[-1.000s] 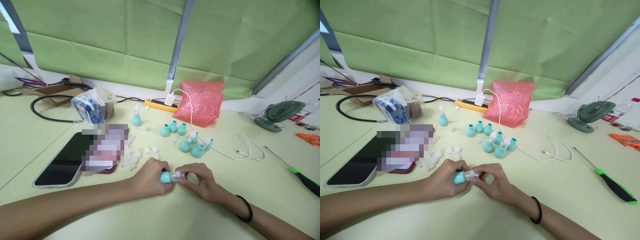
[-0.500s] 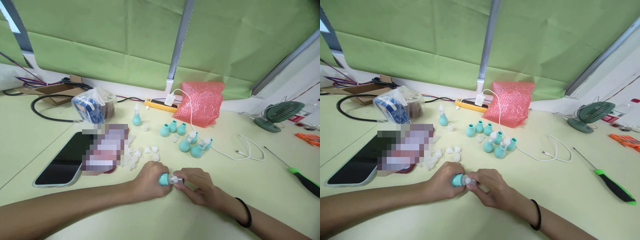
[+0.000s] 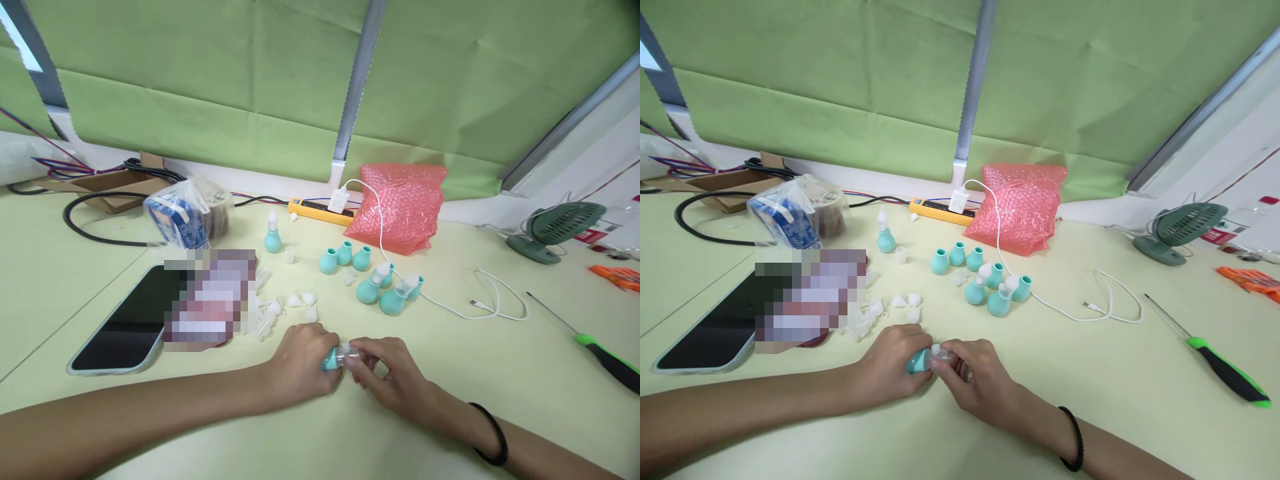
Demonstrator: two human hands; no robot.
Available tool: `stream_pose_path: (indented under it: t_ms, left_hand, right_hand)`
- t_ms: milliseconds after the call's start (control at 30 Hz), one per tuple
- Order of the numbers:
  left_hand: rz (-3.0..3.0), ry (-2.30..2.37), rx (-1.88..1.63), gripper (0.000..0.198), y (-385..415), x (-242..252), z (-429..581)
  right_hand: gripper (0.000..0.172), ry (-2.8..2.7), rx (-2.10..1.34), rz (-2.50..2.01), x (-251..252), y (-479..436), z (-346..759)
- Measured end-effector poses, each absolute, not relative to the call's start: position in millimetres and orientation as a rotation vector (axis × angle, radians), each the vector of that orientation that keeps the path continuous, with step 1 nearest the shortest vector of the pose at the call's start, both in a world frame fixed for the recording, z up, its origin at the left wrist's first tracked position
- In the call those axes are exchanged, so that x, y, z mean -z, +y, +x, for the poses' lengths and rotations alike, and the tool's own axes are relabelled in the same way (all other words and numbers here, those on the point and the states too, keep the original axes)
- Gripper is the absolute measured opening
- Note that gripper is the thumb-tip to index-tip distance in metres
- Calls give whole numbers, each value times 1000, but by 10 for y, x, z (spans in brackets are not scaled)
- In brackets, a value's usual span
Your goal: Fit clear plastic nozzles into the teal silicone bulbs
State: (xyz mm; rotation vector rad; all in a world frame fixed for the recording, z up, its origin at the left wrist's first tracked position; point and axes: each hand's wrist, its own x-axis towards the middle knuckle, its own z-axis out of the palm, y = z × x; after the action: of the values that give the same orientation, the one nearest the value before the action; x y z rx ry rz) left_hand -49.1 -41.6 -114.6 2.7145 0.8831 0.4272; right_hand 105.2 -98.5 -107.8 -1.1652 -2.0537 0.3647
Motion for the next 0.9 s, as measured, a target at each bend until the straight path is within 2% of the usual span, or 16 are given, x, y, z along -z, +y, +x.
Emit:
stream_pose_path:
  t_ms: [267,433,500,567,700,900]
  left_hand:
    - [2692,770,-570,17,-427,1140,-521]
    - [2818,497,-687,28,-480,1119,-567]
    - [2896,366,-742,29,-496,1129,-586]
    - [2895,320,-781,29,-504,1134,-608]
    - [2768,313,-796,26,-507,1102,-657]
    - [2428,441,-847,22,-471,1041,-668]
  right_hand:
    - [9,-1975,-319,-1163,1120,-952,1044]
    - [27,-1884,-725,-1102,981,-738,1096]
    - [26,-1846,-791,-1108,922,-607,1050]
    - [17,-1958,-657,-1148,908,-480,966]
    - [20,-2335,-308,-1102,1025,-320,825]
    - [12,-2211,-219,-1040,1188,-397,975]
